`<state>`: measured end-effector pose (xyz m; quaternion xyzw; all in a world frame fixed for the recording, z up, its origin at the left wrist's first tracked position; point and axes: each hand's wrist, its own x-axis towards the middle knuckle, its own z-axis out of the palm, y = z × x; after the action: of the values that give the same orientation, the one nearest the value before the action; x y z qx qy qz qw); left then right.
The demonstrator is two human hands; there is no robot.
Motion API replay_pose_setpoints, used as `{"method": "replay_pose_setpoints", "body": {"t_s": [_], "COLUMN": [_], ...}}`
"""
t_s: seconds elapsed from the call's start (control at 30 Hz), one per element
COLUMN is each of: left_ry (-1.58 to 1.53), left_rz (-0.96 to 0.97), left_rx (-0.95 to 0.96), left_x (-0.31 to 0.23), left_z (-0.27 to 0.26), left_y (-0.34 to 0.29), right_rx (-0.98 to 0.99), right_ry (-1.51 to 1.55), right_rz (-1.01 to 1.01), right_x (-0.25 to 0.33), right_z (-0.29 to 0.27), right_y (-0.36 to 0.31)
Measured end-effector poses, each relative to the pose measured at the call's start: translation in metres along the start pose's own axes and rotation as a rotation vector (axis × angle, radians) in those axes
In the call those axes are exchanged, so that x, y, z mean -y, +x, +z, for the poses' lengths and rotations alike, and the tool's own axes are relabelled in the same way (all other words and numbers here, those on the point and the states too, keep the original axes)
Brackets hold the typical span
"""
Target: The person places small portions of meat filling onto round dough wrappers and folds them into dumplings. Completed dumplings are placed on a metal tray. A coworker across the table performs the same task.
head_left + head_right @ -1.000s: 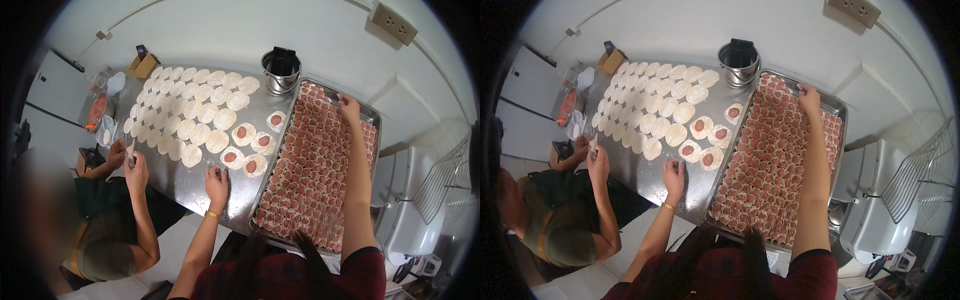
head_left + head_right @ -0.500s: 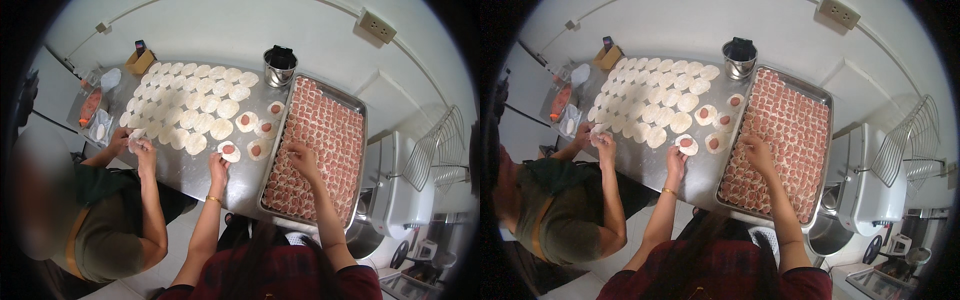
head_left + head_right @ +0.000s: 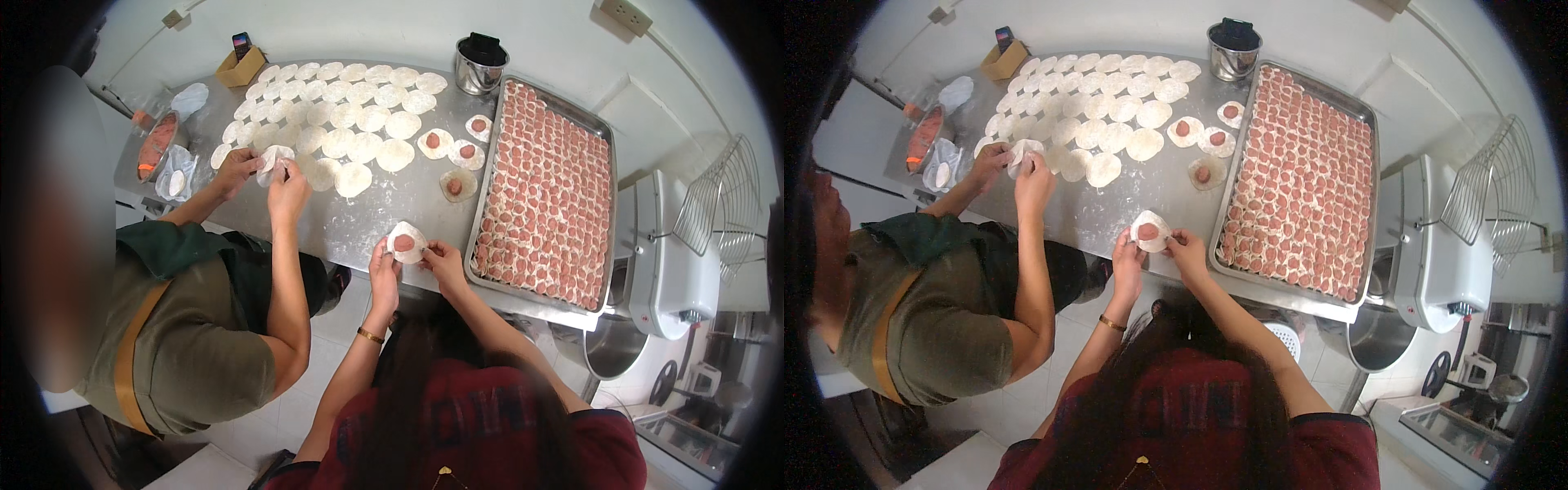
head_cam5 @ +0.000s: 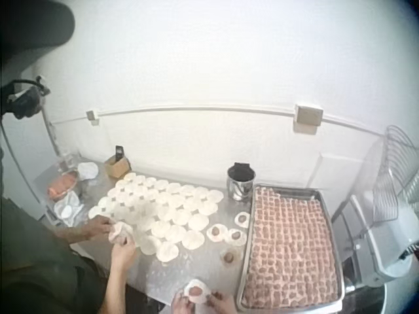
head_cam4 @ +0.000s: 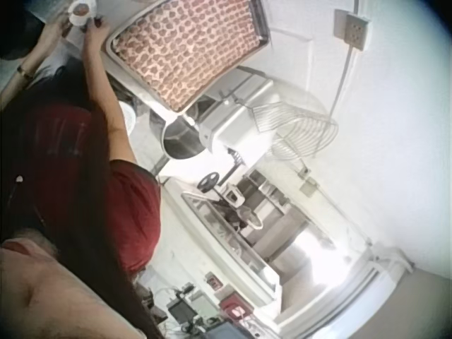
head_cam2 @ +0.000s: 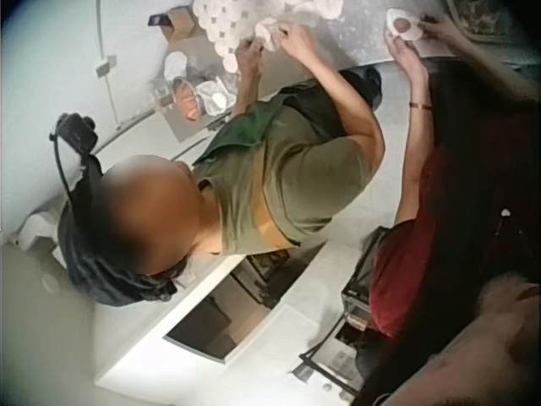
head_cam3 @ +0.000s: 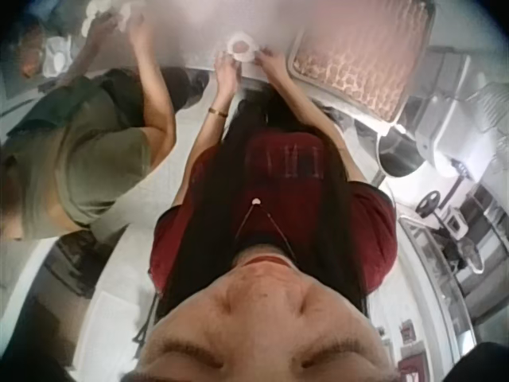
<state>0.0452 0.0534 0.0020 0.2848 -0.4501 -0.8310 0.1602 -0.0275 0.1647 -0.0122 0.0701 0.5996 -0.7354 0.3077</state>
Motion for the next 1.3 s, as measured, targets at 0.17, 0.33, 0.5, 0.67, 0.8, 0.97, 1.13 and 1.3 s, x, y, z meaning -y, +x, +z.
{"method": "replay_pose_setpoints", "body": {"t_s": [0.17, 0.33, 0.5, 0.67, 0.8, 0.97, 1.13, 1.3], "left_ry": [0.517, 0.432, 0.337, 0.333, 0.236, 0.095, -0.008, 0.19], "left_rz": [-0.086, -0.079, -0.121, -0.116, -0.091, -0.074, -0.094, -0.066], "left_rx": [0.095, 0.197, 0.282, 0.255, 0.233, 0.216, 0.237, 0.287], "left_x": [0.005, 0.006, 0.0, 0.002, -0.003, 0.002, -0.023, -0.017], "left_z": [-0.028, -0.036, -0.034, -0.034, -0.026, -0.023, -0.005, -0.012], "left_y": [0.0, 0.008, 0.011, 0.012, 0.007, 0.007, -0.009, 0.0], "right_rx": [-0.041, 0.042, 0.081, 0.041, 0.006, 0.014, -0.015, -0.003], "right_ry": [-0.113, -0.169, -0.151, -0.142, -0.054, -0.03, -0.278, -0.471], "right_rz": [-0.032, -0.126, -0.248, -0.227, -0.252, -0.3, -0.302, -0.305], "right_x": [-0.021, -0.022, -0.02, -0.016, -0.005, 0.009, 0.007, 0.012], "right_z": [-0.009, -0.014, -0.014, -0.012, -0.006, 0.01, -0.011, -0.02], "right_y": [-0.001, -0.007, -0.014, -0.015, -0.019, -0.033, -0.022, -0.015]}}
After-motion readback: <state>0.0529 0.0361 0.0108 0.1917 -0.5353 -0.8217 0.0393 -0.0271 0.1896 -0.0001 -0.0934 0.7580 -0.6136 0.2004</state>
